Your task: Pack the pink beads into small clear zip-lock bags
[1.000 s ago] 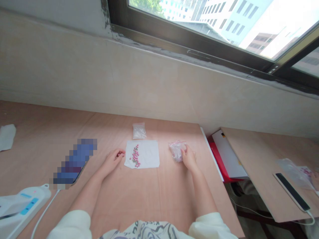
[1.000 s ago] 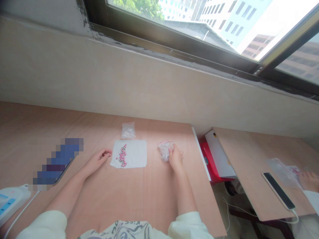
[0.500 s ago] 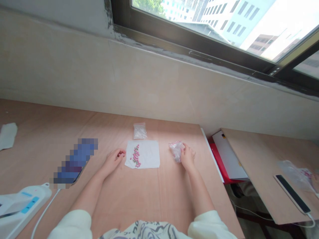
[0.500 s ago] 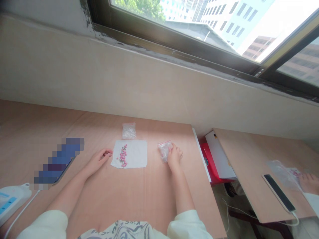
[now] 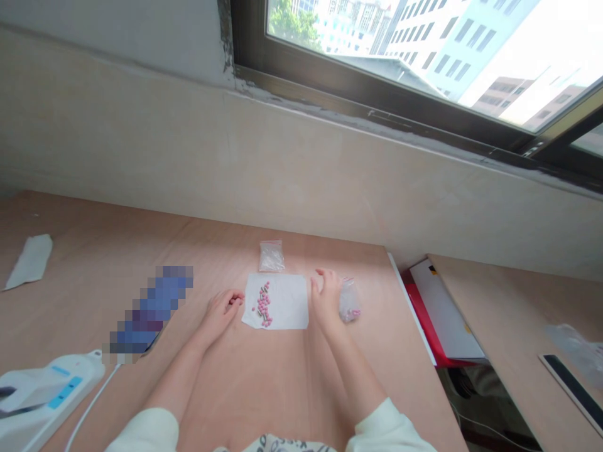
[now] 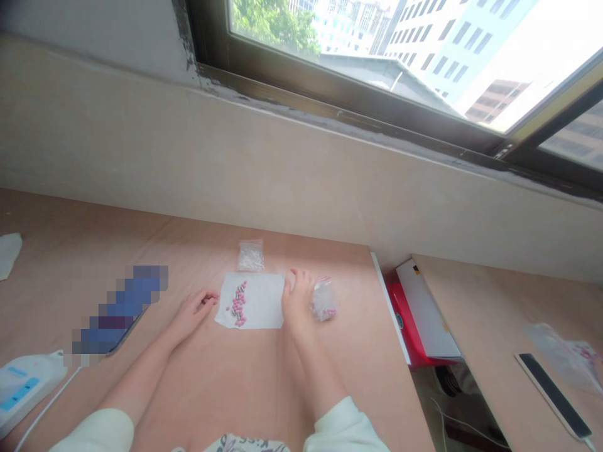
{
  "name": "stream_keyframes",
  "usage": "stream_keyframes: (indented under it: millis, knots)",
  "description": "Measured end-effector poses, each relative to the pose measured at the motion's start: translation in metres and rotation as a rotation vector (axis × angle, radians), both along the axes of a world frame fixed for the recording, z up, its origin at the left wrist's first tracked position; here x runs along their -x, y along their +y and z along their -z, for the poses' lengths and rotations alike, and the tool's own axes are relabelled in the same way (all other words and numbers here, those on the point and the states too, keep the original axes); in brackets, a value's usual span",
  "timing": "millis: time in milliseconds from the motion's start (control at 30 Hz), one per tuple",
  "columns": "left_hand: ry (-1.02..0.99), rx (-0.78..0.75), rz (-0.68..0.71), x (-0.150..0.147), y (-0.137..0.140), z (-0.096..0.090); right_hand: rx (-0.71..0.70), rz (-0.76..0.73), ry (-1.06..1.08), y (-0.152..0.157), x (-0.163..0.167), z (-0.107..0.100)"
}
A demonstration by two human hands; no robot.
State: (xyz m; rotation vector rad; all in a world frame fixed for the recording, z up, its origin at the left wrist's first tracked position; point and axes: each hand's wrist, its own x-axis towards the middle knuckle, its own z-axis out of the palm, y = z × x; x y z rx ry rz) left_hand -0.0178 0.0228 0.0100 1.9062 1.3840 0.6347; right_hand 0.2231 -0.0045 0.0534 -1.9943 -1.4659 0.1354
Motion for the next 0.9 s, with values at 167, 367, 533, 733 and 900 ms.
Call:
stream_keyframes:
  millis: [167,367,533,733,900]
  knots:
    - [-0.039,0.008,-0.020,0.002,-0.003,-0.003,0.136,-0.295,-0.009,0.052,0.059,0.022]
    - [-0.067,-0.004,-0.025,0.004,-0.004,-0.003,0.234,-0.334,-0.092,0.069,0.062,0.027]
    - [-0.078,0.009,-0.046,0.004,-0.004,0.000,0.168,-0.422,0.011,0.065,0.051,0.025]
    - [-0.123,0.007,-0.064,0.004,-0.006,-0.004,0.078,-0.258,0.225,0.057,0.044,0.005]
    - [-0.315,0.185,-0.092,-0.002,0.000,-0.021,0.011,-0.163,0.551,0.027,0.043,-0.026]
